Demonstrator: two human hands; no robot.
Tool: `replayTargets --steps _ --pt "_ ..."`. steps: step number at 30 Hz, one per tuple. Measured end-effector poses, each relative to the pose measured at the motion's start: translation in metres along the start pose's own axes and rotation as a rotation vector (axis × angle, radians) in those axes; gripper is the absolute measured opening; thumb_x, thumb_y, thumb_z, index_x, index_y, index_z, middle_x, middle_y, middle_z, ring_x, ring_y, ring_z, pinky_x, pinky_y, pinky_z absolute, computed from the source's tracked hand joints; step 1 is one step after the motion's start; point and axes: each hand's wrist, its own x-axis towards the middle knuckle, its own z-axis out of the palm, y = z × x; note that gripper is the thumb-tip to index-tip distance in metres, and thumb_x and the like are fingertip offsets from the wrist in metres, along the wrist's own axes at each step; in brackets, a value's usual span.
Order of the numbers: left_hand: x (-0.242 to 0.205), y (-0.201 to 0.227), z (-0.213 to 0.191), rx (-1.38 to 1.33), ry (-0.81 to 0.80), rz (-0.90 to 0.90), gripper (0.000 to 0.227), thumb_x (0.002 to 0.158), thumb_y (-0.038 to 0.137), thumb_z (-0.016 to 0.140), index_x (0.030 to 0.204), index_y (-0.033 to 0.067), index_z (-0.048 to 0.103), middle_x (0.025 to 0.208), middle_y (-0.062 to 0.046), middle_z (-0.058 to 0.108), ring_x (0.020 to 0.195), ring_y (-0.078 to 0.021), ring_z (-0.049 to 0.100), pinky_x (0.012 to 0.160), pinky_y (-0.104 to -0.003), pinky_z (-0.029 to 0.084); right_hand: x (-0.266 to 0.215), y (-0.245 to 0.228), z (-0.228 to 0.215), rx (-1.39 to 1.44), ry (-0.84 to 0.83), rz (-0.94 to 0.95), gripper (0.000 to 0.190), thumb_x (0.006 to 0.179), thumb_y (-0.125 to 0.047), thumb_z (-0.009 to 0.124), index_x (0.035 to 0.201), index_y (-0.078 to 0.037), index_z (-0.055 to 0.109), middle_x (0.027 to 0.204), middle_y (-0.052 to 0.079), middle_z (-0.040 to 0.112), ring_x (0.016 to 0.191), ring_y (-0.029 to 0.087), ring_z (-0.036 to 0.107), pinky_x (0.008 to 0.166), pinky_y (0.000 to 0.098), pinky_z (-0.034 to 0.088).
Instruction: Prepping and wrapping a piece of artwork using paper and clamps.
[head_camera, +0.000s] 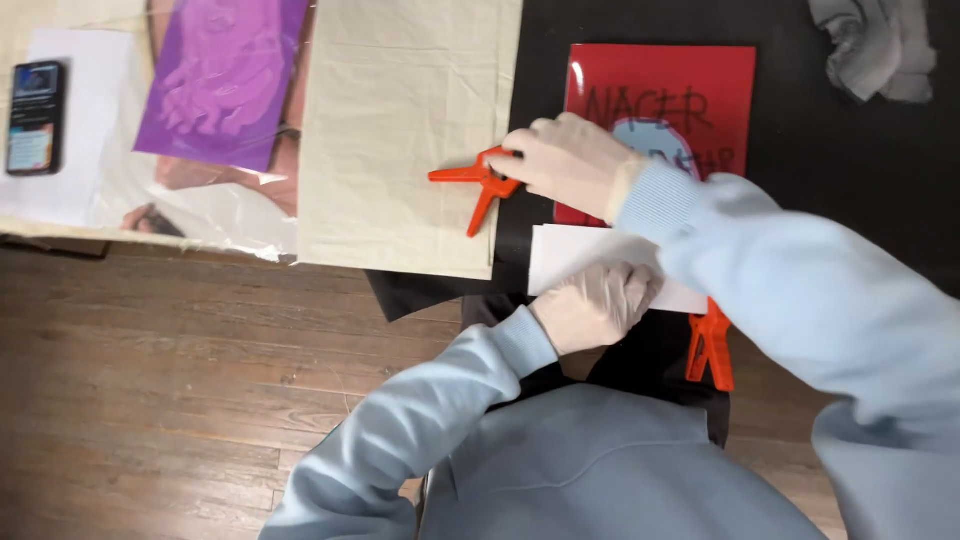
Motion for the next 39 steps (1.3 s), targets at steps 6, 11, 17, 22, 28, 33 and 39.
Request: replayTargets --steps 6,11,17,22,28,33,39 --pt "-0.005 -0.002 0.005 -0.009 0.012 0.036 0.036 0.089 0.015 0.061 0.120 -0.0016 0.070 0.112 -0.012 0.070 0.073 -0.0186 0.059 0.055 -0.032 0.049 -0.238 -0.019 -0.073 0.821 0.159 1.084 0.036 0.107 -0.026 0.067 0.087 0.002 0.078 0.069 0.013 0.067 0.051 0.019 0.063 0.056 0.0315 0.050" --pt "-0.003 -0.002 0.004 -0.021 0.010 0.029 0.034 0.091 0.015 0.062 0.121 0.0007 0.070 0.111 -0.010 0.070 0.073 -0.0195 0.059 0.053 -0.031 0.048 -0.380 -0.088 -0.001 1.001 0.017 1.574 0.043 0.106 -0.033 0.055 0.095 0.003 0.077 0.081 0.016 0.074 0.065 0.024 0.071 0.059 0.0350 0.056" --pt "-0.003 0.000 -0.001 0.003 -0.024 0.015 0.033 0.090 0.014 0.062 0.120 0.0050 0.071 0.110 -0.006 0.069 0.072 -0.0180 0.058 0.054 -0.030 0.049 -0.350 -0.125 0.022 1.179 0.201 1.527 0.026 0.094 -0.014 0.056 0.106 -0.001 0.075 0.093 0.014 0.078 0.081 0.025 0.075 0.073 0.0398 0.062" --pt "-0.004 -0.005 0.005 -0.009 0.000 -0.006 0.029 0.095 0.012 0.062 0.121 0.0028 0.069 0.111 -0.008 0.067 0.080 -0.0188 0.060 0.060 -0.030 0.051 -0.316 -0.209 0.105 1.415 -0.194 1.245 0.021 0.085 -0.010 0.070 0.105 -0.006 0.076 0.100 0.005 0.080 0.094 0.017 0.075 0.088 0.0329 0.060" --pt "0.003 -0.006 0.007 0.047 -0.022 0.032 0.031 0.090 0.017 0.062 0.117 0.0045 0.071 0.109 -0.007 0.068 0.073 -0.0186 0.057 0.052 -0.029 0.048 -0.242 -0.212 -0.012 1.015 -0.004 1.111 0.017 0.080 -0.015 0.075 0.094 -0.006 0.076 0.083 0.004 0.077 0.069 0.016 0.074 0.067 0.0277 0.059" --pt "0.000 -0.002 0.002 0.050 -0.032 0.001 0.028 0.093 0.015 0.063 0.119 0.0094 0.072 0.111 -0.002 0.068 0.074 -0.0165 0.056 0.056 -0.029 0.048 -0.224 -0.154 -0.085 0.212 0.282 0.755 0.041 0.084 -0.029 0.076 0.116 -0.005 0.067 0.115 0.012 0.068 0.105 0.028 0.065 0.089 0.0410 0.051" --pt "-0.005 0.001 0.010 -0.048 -0.017 -0.058 0.024 0.093 0.016 0.065 0.113 0.0038 0.072 0.099 -0.003 0.067 0.072 -0.0160 0.059 0.055 -0.031 0.048 -0.170 -0.123 -0.059 0.012 -0.206 0.598 0.081 0.072 -0.039 0.076 0.136 0.004 0.052 0.142 0.024 0.051 0.133 0.035 0.049 0.112 0.0462 0.038"
